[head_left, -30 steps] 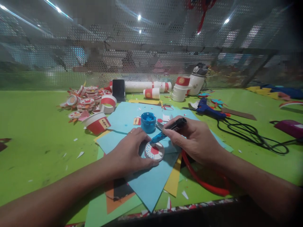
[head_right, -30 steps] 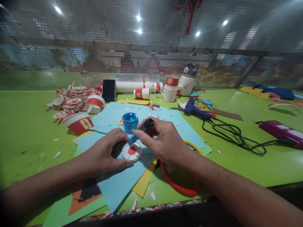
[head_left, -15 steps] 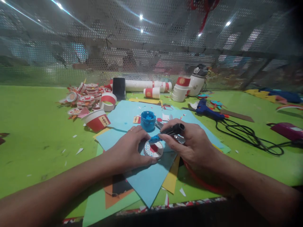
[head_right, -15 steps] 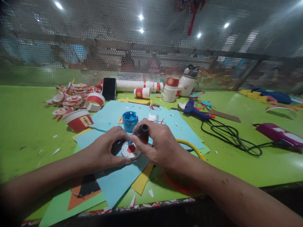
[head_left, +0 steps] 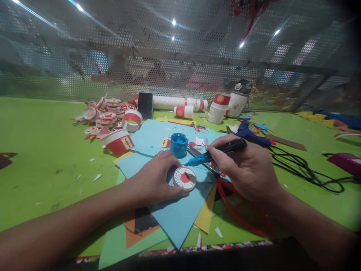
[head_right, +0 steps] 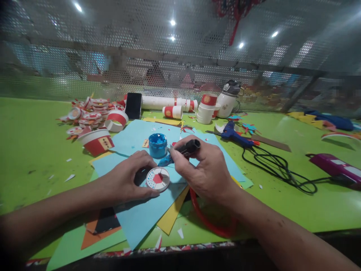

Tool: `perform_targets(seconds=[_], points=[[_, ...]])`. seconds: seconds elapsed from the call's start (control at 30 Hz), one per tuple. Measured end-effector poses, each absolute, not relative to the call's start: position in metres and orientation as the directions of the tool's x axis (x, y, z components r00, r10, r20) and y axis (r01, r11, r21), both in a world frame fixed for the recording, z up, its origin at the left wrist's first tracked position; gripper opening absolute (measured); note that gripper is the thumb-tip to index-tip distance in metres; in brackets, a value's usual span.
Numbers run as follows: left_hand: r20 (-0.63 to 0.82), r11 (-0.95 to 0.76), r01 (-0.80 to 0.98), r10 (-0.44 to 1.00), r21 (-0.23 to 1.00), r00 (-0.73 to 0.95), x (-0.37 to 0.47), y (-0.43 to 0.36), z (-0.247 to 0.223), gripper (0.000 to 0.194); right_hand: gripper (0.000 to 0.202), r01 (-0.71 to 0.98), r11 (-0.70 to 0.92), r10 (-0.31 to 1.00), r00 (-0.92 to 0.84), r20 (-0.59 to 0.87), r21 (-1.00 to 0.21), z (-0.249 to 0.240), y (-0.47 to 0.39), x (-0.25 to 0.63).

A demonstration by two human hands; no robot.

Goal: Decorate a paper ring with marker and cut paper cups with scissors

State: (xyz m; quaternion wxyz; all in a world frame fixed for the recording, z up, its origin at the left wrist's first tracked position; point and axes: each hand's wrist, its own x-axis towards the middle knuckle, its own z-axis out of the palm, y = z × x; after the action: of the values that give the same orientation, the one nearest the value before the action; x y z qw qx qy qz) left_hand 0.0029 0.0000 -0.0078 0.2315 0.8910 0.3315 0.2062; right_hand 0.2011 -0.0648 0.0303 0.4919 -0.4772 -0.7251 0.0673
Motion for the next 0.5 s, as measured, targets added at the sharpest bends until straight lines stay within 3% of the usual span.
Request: perform_targets(seconds=[0.5], points=[[0.211,-0.674,0.501,0.687,0.543,0.695,0.0029,0.0004,-0.0079,0.04,0.004,0.621,0.52,0.805,-0.128,0.579,-0.587,0.0236,-0.0604,0.2019]])
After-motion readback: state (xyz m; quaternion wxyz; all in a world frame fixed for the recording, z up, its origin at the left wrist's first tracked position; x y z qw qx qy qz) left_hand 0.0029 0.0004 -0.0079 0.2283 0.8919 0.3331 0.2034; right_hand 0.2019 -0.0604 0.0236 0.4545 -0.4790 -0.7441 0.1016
